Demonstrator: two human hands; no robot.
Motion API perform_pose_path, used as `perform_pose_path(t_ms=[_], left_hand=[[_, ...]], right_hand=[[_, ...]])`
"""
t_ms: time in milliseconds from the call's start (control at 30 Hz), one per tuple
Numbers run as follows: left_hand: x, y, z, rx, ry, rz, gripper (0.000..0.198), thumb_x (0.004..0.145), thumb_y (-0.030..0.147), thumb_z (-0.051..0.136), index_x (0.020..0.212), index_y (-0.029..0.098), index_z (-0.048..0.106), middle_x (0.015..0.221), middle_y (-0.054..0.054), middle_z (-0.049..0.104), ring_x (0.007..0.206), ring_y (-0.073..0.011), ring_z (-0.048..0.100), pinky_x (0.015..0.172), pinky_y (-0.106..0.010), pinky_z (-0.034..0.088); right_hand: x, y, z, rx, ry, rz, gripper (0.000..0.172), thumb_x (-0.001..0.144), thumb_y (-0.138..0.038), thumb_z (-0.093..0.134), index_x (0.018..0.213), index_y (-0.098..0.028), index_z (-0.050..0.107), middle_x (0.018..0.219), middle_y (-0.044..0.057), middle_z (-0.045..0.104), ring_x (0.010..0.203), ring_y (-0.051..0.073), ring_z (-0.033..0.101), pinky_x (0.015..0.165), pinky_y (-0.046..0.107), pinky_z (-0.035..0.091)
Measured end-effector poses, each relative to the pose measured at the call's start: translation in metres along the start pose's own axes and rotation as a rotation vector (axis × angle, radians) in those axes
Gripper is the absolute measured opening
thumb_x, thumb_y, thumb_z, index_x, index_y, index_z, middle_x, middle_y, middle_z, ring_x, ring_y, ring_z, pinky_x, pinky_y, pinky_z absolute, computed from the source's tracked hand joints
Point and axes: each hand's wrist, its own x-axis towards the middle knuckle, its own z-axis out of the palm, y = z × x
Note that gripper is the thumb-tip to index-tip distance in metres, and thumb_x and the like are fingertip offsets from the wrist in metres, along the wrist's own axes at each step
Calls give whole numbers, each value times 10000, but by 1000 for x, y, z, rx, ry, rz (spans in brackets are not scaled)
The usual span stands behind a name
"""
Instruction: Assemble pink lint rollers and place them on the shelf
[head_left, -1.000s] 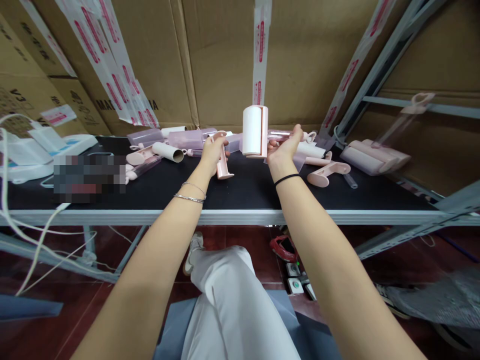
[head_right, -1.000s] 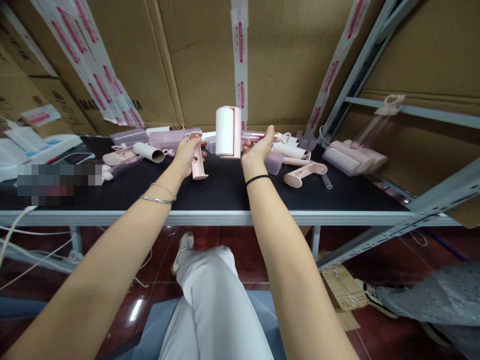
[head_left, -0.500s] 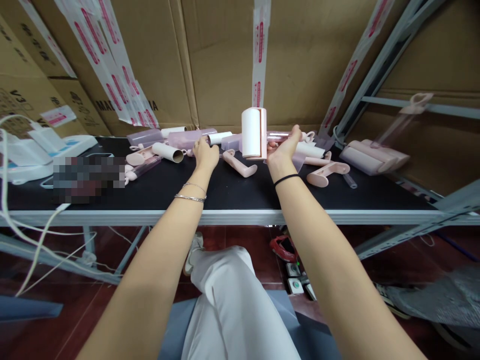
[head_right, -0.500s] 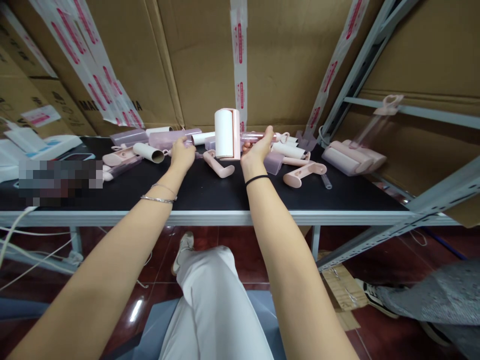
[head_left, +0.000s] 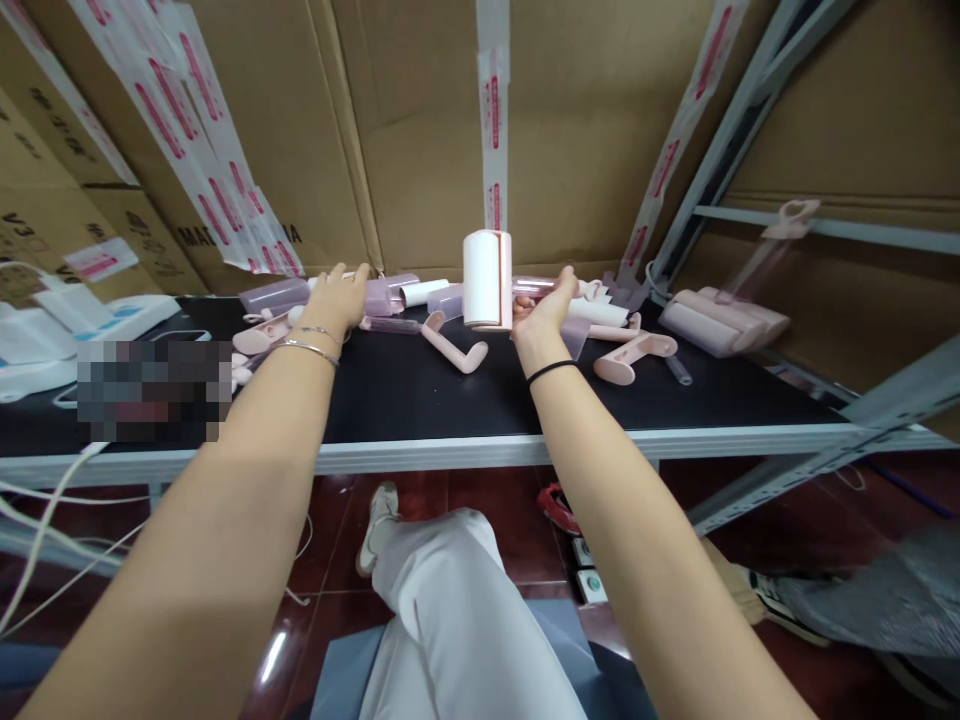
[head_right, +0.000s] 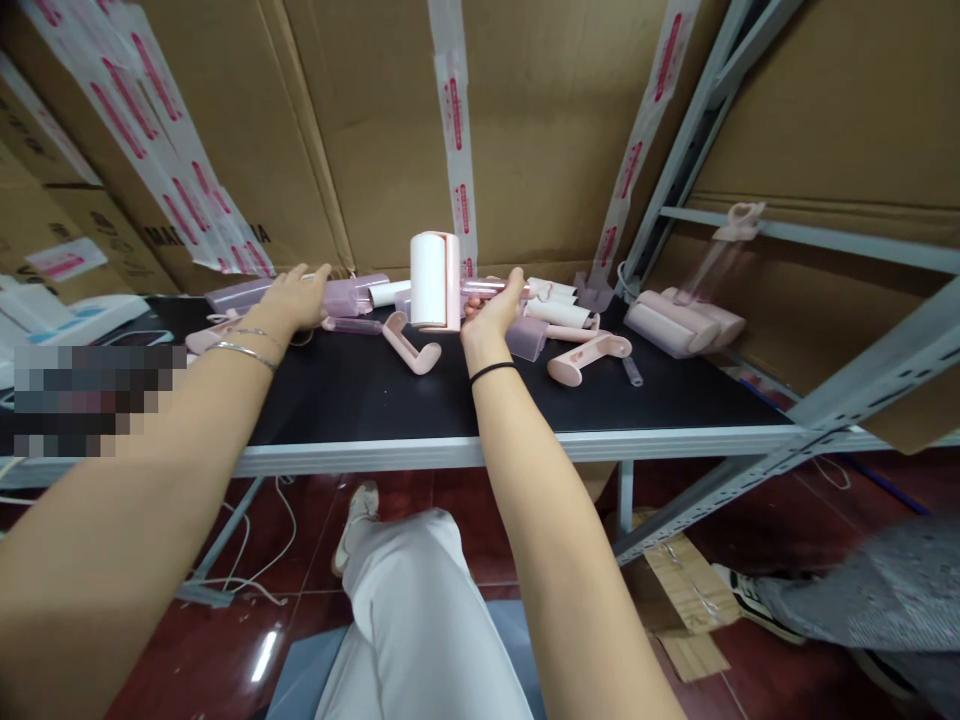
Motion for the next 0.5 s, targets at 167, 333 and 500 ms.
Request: perform_pose_path(t_ms=[167,333,500], left_hand=[[2,-4,1,28,59,113,576,819,331,590,1324,66,511,1302,-234,582,1337,-353,453,1110,-462,284],[-5,12,-24,-370,417,133,651,784,354,654,1364,142,449,1355,-120,522,1298,-305,433,1163,-443,225],[3,66,-41,-1152,598,-86,394,804,328,644,1147,163,543,1087,-57,599,1075,-215,551,1026,-379,384]], right_hand=[[-3,-1,2,41,-4,-10,419,883,-623,419,750,-232,348,479,-123,341,324,34,355,291,112,255],[-5,-2,4,46,-21,-33,400,885,-600,446,760,-233,350,484,-124,360,329,35,365,296,115,261],[-5,-4,3,56,12,-30,391,900,-595,420,772,-234,348,495,-128,355,330,29,377,310,105,281]])
